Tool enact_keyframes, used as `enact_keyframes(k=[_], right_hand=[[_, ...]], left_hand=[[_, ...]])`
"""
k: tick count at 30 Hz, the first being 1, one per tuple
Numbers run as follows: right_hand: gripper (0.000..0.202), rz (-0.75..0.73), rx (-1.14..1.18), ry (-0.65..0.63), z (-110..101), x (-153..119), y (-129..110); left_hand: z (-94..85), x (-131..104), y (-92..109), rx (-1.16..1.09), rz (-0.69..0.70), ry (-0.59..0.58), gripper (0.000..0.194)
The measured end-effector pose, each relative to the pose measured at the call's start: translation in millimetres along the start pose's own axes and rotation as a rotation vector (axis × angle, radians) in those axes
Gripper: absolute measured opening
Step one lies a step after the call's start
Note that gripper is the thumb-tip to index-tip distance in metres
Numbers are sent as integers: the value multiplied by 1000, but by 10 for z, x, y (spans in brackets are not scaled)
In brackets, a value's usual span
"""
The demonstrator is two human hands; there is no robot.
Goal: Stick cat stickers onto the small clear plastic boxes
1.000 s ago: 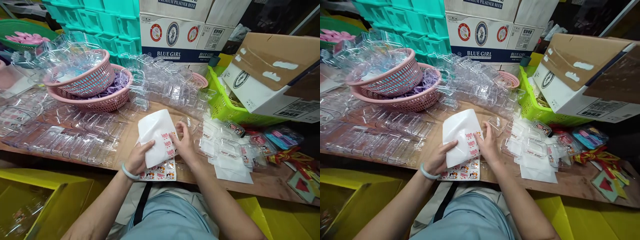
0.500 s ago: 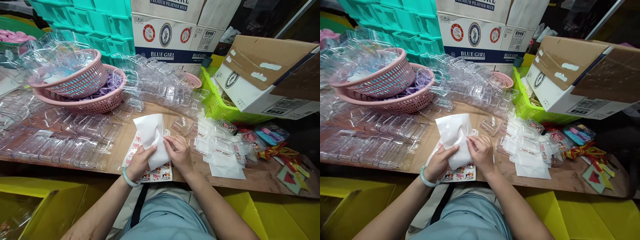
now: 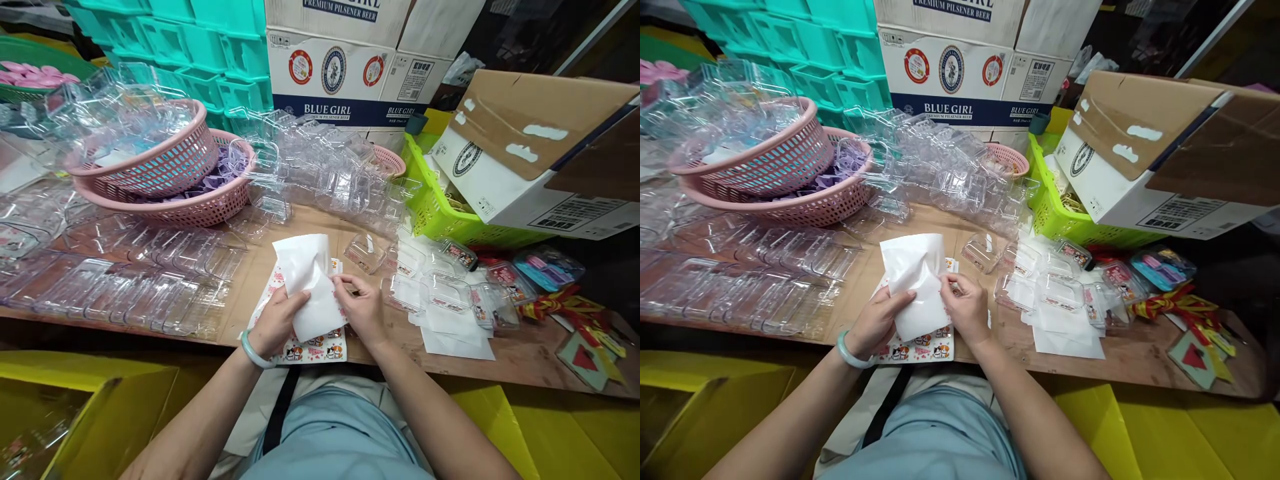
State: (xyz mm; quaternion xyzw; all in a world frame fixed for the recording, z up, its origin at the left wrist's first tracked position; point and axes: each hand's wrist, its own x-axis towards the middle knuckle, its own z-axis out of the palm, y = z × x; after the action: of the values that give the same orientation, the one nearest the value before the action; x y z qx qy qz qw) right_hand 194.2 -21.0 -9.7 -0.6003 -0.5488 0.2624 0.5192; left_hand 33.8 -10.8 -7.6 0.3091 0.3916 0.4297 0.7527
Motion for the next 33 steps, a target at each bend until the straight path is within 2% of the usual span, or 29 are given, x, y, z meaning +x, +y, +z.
enact_keyframes(k=[3,5,6,7,9,10,11,12,14,16,17,19,21,23,25,27,30,33], right_hand=[[18,209,369,200,-51,133,50],[19,243,535,367,-149,242,66],[20,235,554,439,-211,285,58],[21,210,527,484,-276,314,36],[19,88,347,511,-376,318,-41],[18,-16,220,489,-398,294,-86],[16,-145,87,436,-396,257,-129],[18,-288,-41,362,-371,214,-163],[28,-553,-255,193,-278,125,-194],[36,-691,-388,56,-184,50,-178],[37,-695,-414,10,-157,21,-158],[40,-582,-375,-32,-160,-18,-103],[50,-348,-229,2,-224,-28,-40],[47,-83,-22,-15,-313,-7,22],[30,93,151,-102,-399,41,74],[25,133,214,-131,-479,118,110],[22,92,223,74,-599,299,128],[30,45,260,196,-652,504,107]], left_hand=[[-112,18,35,84,-49,70,57],[-202,2,87,187,-65,110,60],[-234,-21,120,259,-20,154,62],[-249,-53,155,348,82,227,66],[-215,-135,213,542,427,438,76],[-164,-174,228,618,601,526,78],[-94,-204,228,656,708,553,73],[-8,-218,213,646,708,491,62],[183,-182,142,468,477,222,40],[353,-68,50,185,197,-5,35],[417,5,10,61,121,-45,36],[492,144,-41,-68,67,-21,31],[512,234,-57,-49,45,4,27],[510,269,-59,22,27,-64,26],[511,267,-67,91,31,-169,28],[521,246,-89,144,21,-208,32],[523,212,-119,176,3,-119,42],[448,252,-70,222,95,-11,52]])
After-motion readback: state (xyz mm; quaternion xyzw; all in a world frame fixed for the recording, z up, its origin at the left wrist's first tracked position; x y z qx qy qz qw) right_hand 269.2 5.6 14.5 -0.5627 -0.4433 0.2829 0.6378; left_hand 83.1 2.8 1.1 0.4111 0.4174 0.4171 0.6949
